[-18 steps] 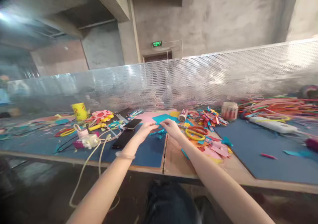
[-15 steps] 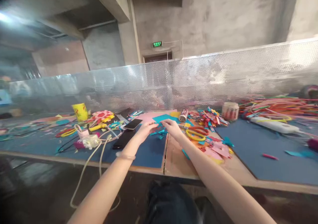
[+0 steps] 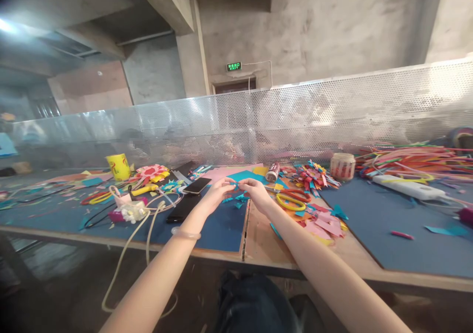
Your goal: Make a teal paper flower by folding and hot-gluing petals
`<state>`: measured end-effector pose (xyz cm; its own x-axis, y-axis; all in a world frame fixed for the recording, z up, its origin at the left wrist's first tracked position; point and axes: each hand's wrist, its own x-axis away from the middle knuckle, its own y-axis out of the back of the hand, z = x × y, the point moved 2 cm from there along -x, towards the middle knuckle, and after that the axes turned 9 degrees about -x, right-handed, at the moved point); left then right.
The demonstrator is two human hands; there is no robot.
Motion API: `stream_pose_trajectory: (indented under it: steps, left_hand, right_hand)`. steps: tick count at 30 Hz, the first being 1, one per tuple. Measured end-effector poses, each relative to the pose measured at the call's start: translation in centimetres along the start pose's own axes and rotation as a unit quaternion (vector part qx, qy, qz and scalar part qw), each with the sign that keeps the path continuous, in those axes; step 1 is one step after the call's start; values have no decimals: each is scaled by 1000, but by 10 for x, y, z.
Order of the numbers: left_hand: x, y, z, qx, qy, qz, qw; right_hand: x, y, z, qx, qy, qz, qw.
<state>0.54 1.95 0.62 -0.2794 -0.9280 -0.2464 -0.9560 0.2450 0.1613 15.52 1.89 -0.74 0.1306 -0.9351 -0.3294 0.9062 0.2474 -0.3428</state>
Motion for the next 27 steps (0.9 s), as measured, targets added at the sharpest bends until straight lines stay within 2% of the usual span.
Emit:
stream_pose_trajectory:
  steps: [10,27]
  left_hand:
    - [1,-2,-2,-18,-2,-1,1000]
    - [0,0,-1,-86,-71,-16,994]
  right_hand:
    - [2,-1,-2,-32,-12,21,999]
    - [3,-1,-1,-81,-57,22,995]
